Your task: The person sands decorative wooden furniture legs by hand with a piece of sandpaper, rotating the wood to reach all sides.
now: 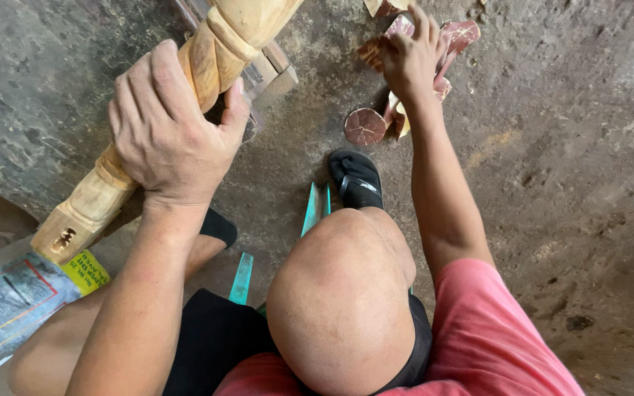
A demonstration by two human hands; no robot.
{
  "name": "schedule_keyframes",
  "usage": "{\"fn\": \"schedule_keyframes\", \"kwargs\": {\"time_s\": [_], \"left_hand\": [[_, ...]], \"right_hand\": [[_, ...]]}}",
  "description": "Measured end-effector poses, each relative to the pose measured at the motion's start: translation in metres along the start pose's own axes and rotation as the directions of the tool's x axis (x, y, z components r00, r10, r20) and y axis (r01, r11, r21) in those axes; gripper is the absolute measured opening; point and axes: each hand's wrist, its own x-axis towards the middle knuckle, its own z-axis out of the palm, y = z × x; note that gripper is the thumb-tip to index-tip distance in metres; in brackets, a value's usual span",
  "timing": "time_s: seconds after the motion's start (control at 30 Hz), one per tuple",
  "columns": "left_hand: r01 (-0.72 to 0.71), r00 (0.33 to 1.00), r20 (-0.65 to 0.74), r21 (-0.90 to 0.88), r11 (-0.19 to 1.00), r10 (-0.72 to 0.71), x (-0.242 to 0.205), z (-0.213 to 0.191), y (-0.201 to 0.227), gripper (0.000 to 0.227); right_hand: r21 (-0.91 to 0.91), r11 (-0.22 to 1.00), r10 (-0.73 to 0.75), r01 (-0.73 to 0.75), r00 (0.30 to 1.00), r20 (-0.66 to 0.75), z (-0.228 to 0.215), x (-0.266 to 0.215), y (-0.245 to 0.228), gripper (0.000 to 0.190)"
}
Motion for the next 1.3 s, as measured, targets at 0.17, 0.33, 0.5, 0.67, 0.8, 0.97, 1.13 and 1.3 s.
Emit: {"fn": "schedule_keyframes", "kwargs": {"time_s": [0.17, 0.33, 0.5, 0.67, 0.8, 0.97, 1.13, 1.3], "left_hand": [[0.02, 1.0, 0.012, 0.004, 1.0, -0.02, -0.003, 0.003, -0.001, 0.056], [0.017, 1.0, 0.002, -0.05, 0.999, -0.016, -0.008, 0.005, -0.006, 0.062], [-0.035, 0.995, -0.1, -0.194, 0.98, 0.016, -0.007, 0.001, -0.006, 0.064], [-0.039, 0.996, -0.091, -0.201, 0.979, 0.021, -0.005, -0.001, -0.009, 0.06], [-0.08, 0.96, -0.279, -0.315, 0.946, -0.011, -0.005, -0.032, -0.01, 0.059], [-0.072, 0.989, -0.136, -0.791, 0.608, -0.059, 0.007, -0.075, 0.013, 0.08], [0.038, 0.998, 0.005, -0.834, 0.551, -0.062, -0.008, -0.147, 0.039, 0.051], [0.125, 0.955, 0.077, -0.981, 0.151, -0.286, -0.081, -0.218, 0.032, 0.03]], "right_hand": [[-0.039, 0.994, -0.097, 0.099, 0.993, 0.066, 0.006, 0.037, -0.004, 0.014], [0.943, 0.294, 0.193, -0.154, 0.976, 0.099, -0.045, 0.003, -0.031, 0.021], [0.941, -0.337, 0.257, -0.002, 0.962, 0.094, -0.107, -0.061, -0.06, 0.018], [0.973, -0.232, 0.452, 0.002, 0.886, 0.105, -0.104, -0.075, -0.06, 0.008], [0.993, -0.062, 0.406, 0.104, 0.911, -0.07, -0.144, -0.081, -0.077, 0.009], [0.965, 0.216, 0.067, 0.148, 0.984, -0.166, -0.247, -0.085, -0.161, 0.022], [0.877, 0.376, -0.185, 0.298, 0.952, -0.244, -0.324, -0.101, -0.253, 0.031], [0.915, 0.321, -0.269, 0.244, 0.95, -0.159, -0.376, -0.167, -0.32, 0.025]]}}
